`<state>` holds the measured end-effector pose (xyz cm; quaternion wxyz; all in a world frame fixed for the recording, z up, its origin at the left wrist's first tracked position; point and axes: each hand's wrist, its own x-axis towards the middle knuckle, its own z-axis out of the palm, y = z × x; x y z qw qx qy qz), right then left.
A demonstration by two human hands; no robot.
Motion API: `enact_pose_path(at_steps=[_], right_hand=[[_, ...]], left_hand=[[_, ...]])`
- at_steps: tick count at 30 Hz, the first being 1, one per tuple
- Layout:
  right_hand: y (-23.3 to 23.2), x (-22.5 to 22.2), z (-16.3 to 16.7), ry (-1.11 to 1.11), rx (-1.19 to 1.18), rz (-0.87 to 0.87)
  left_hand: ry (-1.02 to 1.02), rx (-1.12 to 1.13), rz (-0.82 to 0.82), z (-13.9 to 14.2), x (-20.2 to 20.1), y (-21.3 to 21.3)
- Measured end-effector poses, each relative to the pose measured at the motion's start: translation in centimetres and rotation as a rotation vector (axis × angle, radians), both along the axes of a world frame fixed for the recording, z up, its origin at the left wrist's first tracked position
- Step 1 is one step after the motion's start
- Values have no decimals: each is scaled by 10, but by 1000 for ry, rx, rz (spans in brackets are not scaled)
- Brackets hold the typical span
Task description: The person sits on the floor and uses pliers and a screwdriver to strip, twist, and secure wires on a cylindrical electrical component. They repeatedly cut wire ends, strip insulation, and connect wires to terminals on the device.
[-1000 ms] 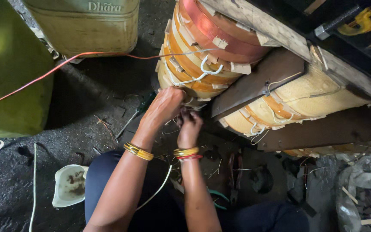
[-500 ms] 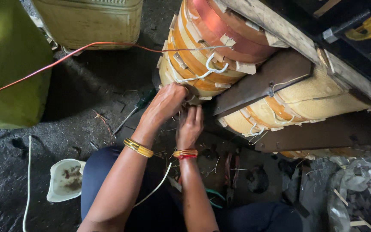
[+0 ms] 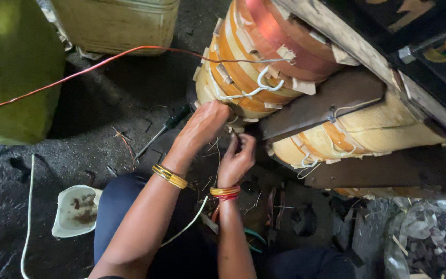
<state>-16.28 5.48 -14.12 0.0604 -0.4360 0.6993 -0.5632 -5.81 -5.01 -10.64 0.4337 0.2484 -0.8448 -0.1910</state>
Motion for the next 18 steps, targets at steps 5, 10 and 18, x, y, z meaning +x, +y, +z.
enact_pose_path(at_steps=[5,10,18], right_hand=[[-6,-3,-3,577,-86,87],[-30,-12,-48,-422,-199,188],[2,-9,-4,-479,61,33]], left_hand=[[-119,24,23,2,-3,-4],[-315,98,42,7,-7,-6],[-35,-45,-6,7,1,0]])
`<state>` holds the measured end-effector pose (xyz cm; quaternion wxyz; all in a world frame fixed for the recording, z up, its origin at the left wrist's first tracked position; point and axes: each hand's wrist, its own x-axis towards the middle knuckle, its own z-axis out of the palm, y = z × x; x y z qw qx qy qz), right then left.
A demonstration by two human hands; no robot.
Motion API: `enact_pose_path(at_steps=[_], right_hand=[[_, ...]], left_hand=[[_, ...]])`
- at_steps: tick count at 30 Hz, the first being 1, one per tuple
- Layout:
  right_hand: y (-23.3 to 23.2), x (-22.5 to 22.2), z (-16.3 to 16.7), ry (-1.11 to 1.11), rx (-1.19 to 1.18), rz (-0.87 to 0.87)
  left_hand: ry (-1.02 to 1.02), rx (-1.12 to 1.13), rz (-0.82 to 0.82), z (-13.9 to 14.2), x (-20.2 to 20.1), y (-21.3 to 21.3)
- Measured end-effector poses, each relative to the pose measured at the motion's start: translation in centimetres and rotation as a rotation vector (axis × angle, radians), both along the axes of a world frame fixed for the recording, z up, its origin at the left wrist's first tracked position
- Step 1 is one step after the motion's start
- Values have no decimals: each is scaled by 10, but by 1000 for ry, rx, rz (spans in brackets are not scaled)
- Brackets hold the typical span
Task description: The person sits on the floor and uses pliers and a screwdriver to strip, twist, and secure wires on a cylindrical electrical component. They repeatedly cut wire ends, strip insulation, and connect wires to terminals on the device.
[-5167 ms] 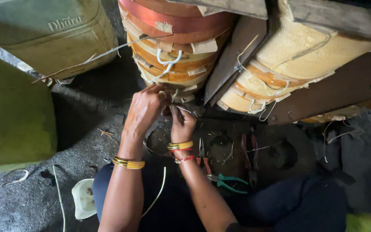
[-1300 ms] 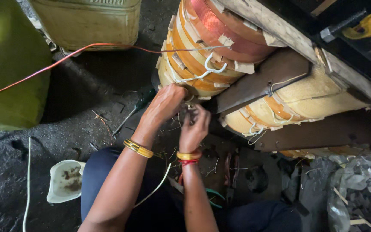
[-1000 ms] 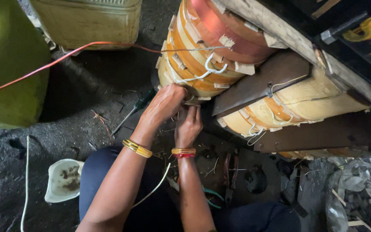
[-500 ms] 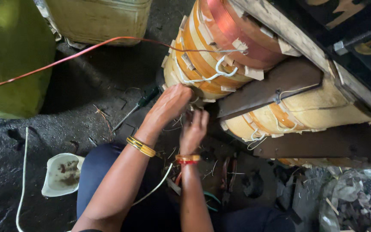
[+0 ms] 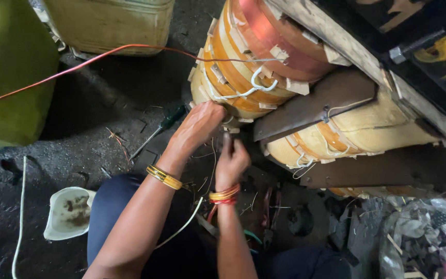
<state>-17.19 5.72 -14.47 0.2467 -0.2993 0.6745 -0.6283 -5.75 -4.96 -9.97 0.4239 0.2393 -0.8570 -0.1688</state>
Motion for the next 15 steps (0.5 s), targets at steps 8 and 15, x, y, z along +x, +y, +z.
enact_pose_path(at_steps=[8,15], right_hand=[[-7,-3,21,1110,-151,102],[-24,-19,-29,-393,-148,223]], left_hand=[[-257,173,87,10,-9,-5],[-39,0,53,6,-5,-2]])
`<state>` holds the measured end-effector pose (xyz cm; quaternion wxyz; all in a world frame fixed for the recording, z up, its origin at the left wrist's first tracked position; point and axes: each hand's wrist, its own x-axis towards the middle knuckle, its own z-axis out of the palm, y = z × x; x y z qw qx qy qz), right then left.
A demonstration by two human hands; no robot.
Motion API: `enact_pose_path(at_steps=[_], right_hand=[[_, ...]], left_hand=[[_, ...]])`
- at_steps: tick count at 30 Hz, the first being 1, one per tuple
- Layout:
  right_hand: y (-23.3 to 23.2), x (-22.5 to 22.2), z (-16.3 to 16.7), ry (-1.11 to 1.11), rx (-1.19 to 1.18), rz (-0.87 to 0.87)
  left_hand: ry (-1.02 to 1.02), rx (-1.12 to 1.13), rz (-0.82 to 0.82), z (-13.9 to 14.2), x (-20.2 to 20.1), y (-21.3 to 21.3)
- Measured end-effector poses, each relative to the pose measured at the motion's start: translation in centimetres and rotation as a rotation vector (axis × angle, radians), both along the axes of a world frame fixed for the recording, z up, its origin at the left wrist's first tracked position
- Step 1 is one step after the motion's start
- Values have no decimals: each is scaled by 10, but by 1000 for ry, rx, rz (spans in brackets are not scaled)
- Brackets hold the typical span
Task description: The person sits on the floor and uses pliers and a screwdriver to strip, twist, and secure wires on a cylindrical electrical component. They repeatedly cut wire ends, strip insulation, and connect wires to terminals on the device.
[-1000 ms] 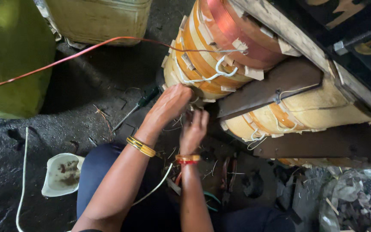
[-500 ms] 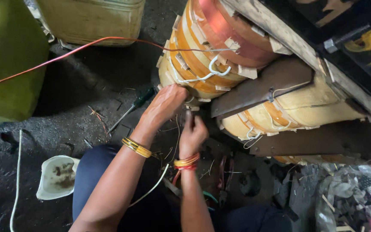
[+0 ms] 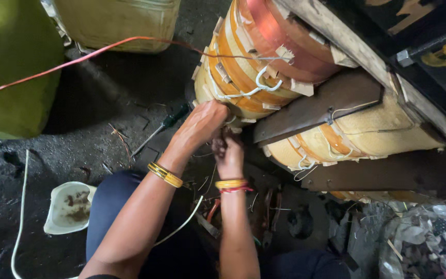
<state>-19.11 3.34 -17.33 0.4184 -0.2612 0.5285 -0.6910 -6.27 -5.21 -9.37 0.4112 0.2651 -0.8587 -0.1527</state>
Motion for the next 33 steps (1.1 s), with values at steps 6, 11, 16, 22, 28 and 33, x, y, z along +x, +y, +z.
enact_pose_path(at_steps=[6,11,16,22,28,33], right_hand=[[25,5,29,484,106,-76],[25,10,41,1589,-89,-172],[6,5,15,1413,-108,-221],[11,-5,-5,-106,77,195],[108,-70,-4,605,351,470],[242,-93,-28,1761,531,714]], left_hand=[[-45,60,23,3,-4,-1],[-162,130,38,1,-2,0],[-12,-11,-5,-13,-1,-1],[-112,-253,155,-29,-7,3],[-189,-36,97,-21,1,17],[-90,-122,40,-15,12,27]])
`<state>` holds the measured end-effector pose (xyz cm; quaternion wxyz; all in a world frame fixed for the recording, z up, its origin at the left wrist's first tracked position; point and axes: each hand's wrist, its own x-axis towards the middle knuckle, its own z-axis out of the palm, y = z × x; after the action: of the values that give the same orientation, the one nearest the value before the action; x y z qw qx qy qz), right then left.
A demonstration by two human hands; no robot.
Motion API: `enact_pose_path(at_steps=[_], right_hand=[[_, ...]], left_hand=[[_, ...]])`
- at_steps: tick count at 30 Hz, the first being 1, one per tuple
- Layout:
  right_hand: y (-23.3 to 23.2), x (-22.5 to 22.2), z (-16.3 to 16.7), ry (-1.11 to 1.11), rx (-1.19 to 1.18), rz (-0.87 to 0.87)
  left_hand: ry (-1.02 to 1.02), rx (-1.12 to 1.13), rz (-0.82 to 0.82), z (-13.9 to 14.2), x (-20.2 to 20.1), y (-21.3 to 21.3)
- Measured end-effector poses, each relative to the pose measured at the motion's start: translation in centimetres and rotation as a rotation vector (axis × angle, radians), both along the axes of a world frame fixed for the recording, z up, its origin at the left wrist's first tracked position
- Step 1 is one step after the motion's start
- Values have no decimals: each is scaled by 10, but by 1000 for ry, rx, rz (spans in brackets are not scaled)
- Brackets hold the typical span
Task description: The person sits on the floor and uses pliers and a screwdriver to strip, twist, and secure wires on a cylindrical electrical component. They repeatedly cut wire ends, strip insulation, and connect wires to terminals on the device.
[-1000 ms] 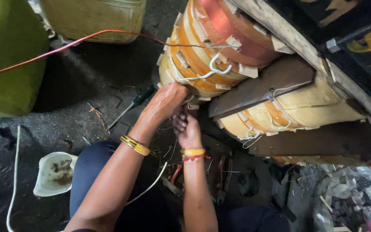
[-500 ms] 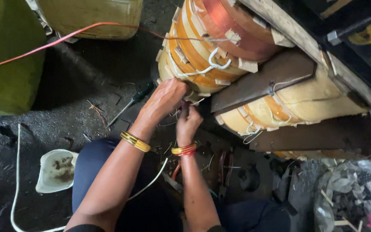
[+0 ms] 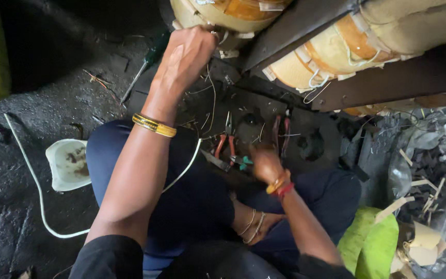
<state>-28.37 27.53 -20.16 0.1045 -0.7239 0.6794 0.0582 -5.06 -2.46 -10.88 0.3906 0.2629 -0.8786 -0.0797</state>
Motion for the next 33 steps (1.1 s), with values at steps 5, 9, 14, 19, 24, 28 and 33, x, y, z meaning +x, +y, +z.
enact_pose_path(at_steps=[5,9,14,19,24,28,33], right_hand=[[62,2,-49,225,-5,-149],[48,-1,-59,-120,-62,-209],[-18,19,12,-1458,194,-601],[-102,84,83,-1976,108,-735],[-149,131,78,-1923,69,-778],[-167,146,49,-1923,-151,-935],[-179,149,26,-1915,-250,-975]], left_hand=[[-113,149,34,3,-10,-6],[-96,92,17,2,-8,-4],[-75,104,31,-7,-5,-7],[-109,-61,101,-20,-21,-13],[-143,17,79,-25,-21,-13],[77,-52,15,-24,-17,-10],[44,-27,-6,-25,-18,-13]])
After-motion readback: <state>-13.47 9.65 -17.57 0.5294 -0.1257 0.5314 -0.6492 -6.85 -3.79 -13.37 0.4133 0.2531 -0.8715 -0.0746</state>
